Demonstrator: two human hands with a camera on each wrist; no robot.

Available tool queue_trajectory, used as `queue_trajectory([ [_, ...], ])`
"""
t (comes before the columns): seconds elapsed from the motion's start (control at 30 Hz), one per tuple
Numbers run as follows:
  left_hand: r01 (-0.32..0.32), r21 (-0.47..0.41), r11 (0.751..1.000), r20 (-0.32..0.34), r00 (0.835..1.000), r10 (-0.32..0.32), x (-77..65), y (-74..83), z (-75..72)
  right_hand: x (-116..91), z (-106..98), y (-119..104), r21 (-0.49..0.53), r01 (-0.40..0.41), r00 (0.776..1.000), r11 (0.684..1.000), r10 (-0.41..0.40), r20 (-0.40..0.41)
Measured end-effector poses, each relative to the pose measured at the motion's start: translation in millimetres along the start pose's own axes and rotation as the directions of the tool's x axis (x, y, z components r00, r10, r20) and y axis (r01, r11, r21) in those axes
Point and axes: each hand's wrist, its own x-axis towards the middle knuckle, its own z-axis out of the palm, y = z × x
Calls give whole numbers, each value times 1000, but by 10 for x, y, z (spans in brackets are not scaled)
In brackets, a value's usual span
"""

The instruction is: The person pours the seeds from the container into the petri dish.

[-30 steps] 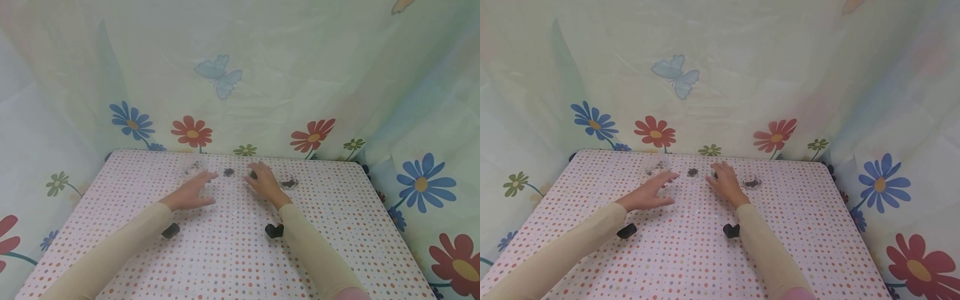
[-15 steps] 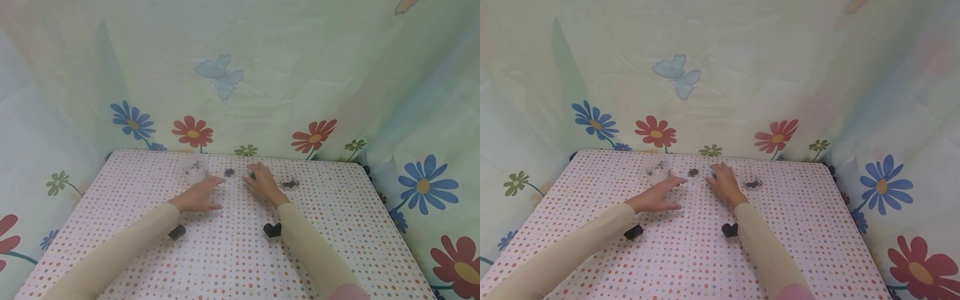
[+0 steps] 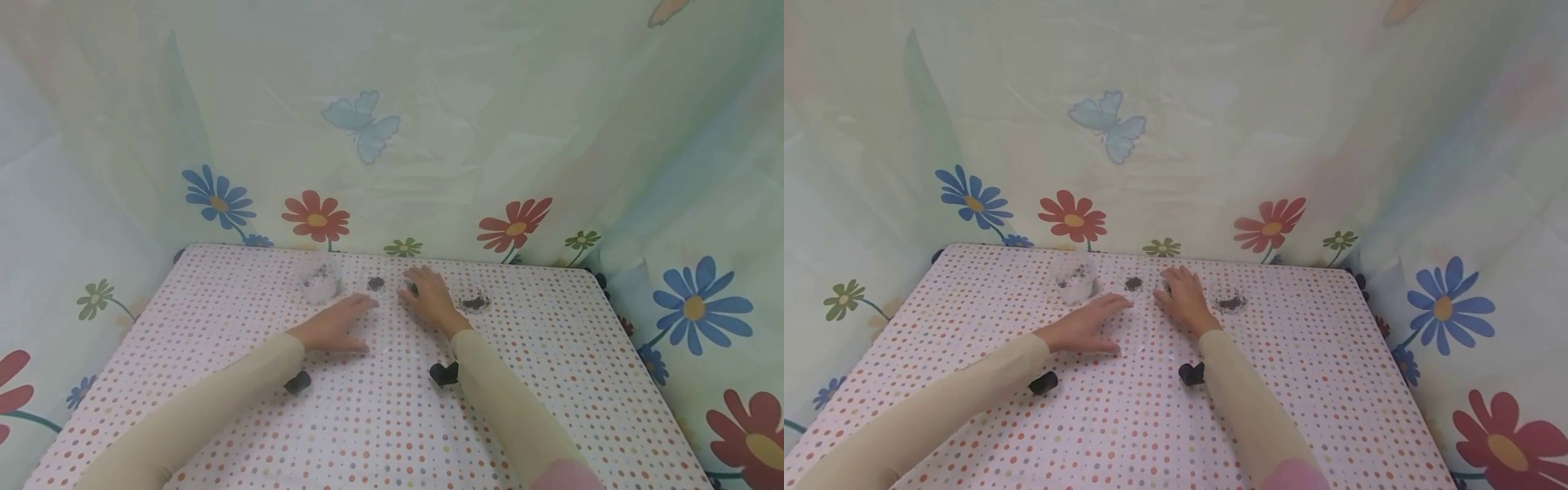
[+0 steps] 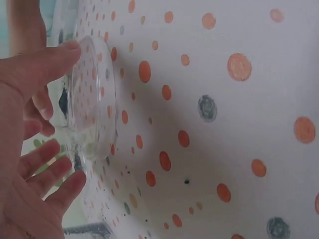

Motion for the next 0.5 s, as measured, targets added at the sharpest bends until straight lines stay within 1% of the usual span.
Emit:
queue_trajectory([
  [0.13,-28,44,999,2,1000,28,49,-21,50,18,5,-1,3,-13,1000,1000,13,12],
  [0.27,-49,45,998,9,999,49,73,-21,70,26,12,3,6,-7,1000,1000,7,5],
  [0.4,-50,33,998,15,999,49,77,9,63,38,27,7,26,5,1000,1000,-5,-9],
  [0.5,-34,43,998,24,999,33,79,29,63,52,40,4,34,17,1000,999,-16,-16],
])
